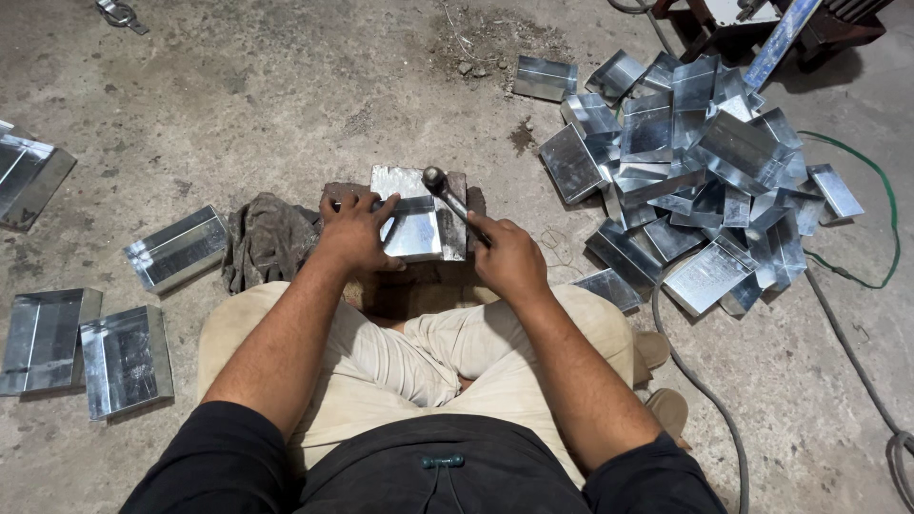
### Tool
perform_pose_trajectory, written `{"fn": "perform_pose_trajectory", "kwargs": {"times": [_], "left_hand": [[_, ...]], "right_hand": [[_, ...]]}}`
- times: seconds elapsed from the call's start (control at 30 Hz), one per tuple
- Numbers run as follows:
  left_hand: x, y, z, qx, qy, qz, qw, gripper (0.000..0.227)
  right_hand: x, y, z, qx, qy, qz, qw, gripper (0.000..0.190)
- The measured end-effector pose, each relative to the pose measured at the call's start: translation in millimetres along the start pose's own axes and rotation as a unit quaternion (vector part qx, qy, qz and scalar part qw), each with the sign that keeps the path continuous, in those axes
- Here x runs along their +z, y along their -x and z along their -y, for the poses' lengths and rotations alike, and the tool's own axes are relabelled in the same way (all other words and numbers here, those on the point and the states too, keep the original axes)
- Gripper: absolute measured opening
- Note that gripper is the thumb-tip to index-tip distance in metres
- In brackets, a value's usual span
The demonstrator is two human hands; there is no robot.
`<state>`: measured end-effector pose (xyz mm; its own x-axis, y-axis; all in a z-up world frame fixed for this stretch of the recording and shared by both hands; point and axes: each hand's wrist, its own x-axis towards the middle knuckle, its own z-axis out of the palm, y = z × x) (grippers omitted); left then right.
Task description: The person sits on the floor and repeatedly hammers small rectangular metal pieces on a block. They pick up each piece, place it on the block, strike it with a hammer, and then set it aside. The process is repeated for multiple pieces.
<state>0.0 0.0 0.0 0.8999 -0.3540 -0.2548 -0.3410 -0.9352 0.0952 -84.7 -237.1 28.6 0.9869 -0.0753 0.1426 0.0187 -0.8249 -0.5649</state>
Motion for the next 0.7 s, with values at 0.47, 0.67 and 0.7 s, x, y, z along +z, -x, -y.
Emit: {"fn": "perform_pose_trajectory", "kwargs": {"times": [0.47, 0.67, 0.7], "left_hand": [[10, -6, 11, 0.014, 0.022, -0.035, 0.999, 0.123], [17, -10, 15, 0.014, 0.037, -0.048, 0.998, 0.122], [15, -13, 17, 0.015, 0.036, -0.057, 0.998, 0.121]], "right_hand": [[20, -5, -19, -0.005, -0.032, -0.022, 0.999, 0.040], [4, 7, -22, -0.120, -0.161, -0.124, 0.972, 0.036], [-3, 9, -20, -0.114, -0.161, -0.123, 0.973, 0.036]]}}
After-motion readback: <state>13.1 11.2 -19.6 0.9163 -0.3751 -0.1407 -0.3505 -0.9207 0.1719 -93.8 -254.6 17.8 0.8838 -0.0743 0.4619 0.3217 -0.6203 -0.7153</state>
